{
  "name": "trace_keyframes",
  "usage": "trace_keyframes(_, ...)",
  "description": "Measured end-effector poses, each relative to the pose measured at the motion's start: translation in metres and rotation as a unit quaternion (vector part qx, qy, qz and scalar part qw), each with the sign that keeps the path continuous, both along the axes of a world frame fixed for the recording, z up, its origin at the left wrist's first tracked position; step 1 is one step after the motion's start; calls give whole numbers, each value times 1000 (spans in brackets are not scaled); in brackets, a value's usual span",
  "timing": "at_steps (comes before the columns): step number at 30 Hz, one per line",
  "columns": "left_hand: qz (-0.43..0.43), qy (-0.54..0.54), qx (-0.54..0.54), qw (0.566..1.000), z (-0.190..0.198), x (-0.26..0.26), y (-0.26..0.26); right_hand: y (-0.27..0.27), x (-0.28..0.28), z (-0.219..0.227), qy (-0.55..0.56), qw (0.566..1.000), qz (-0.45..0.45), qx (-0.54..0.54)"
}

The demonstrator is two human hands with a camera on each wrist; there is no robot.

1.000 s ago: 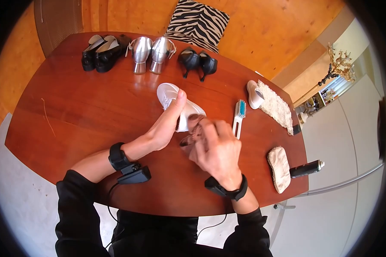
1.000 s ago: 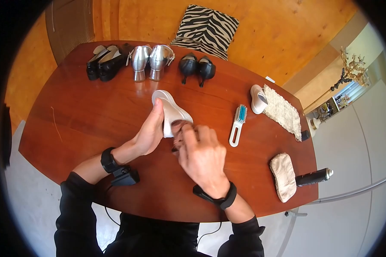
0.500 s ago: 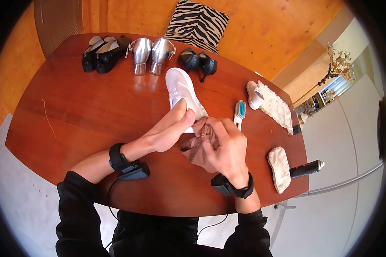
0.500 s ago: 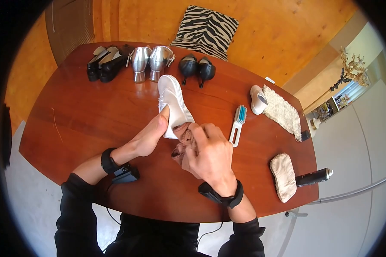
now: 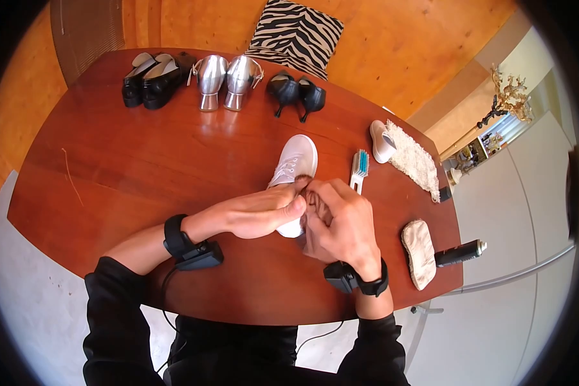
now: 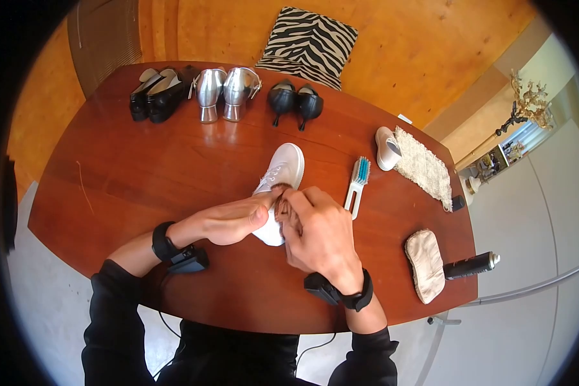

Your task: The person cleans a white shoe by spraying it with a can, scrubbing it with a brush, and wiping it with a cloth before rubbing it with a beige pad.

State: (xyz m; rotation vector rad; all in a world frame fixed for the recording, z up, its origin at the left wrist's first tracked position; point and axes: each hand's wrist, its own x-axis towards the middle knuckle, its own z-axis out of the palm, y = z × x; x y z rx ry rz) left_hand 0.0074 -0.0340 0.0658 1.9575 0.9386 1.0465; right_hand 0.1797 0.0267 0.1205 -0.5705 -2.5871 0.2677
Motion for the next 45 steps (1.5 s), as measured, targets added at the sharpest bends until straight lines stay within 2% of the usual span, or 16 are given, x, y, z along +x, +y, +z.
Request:
trace_keyframes(2, 14, -47, 9, 999, 5, 2, -2, -7, 3, 4, -24, 999, 23, -14)
trace_keyframes(4, 6, 0, -23, 1000, 1, -8, -2, -11, 4, 3, -47, 998, 42, -30)
trace_keyframes(6, 35, 62, -69, 995, 6, -10, -4, -15, 3, 1, -71, 996, 41, -29)
trace_keyframes(13, 13, 71, -51, 996, 1, -12, 0, 15, -3, -16, -48, 996, -77, -15)
trace_keyframes(15, -4, 103, -96, 990, 5, -11, -1, 26, -5, -20, -57, 990, -129, -11)
trace_keyframes(19, -23, 128, -114, 985, 12, -9, -3, 42, -5, -27, -45, 981, -186, 10)
trace_keyframes(22, -29, 153, -134, 979, 13, -8, -4, 43, -5, -25, -56, 978, -203, 1)
trace_keyframes(24, -17, 137, -126, 982, 13, -7, -4, 41, -6, -25, -46, 984, -170, -5)
trace_keyframes(26, -45, 157, -131, 978, 12, -9, -1, 37, -4, -24, -35, 990, -138, -11)
trace_keyframes(28, -52, 139, -127, 981, 11, -7, -3, 32, -3, -21, -68, 995, -60, -50)
trace_keyframes(30, -60, 121, -124, 983, 7, -5, -3, 26, -2, -16, -76, 996, -37, -34)
trace_keyframes(32, -59, 182, -122, 974, 4, -3, -3, 20, 0, -10, -118, 991, 24, -62)
trace_keyframes(36, -63, 192, -143, 969, 5, -3, -4, 19, 2, -7, -116, 987, 62, -89)
trace_keyframes(40, -39, 164, -62, 984, -9, -2, -3, 28, 1, -12, -96, 987, 71, -112)
trace_keyframes(43, -35, 199, -121, 972, 9, -2, -5, 34, -1, -19, -72, 993, 32, -92)
trace_keyframes(45, -42, 235, -153, 959, 15, -2, -5, 38, -3, -23, -90, 993, -53, -48)
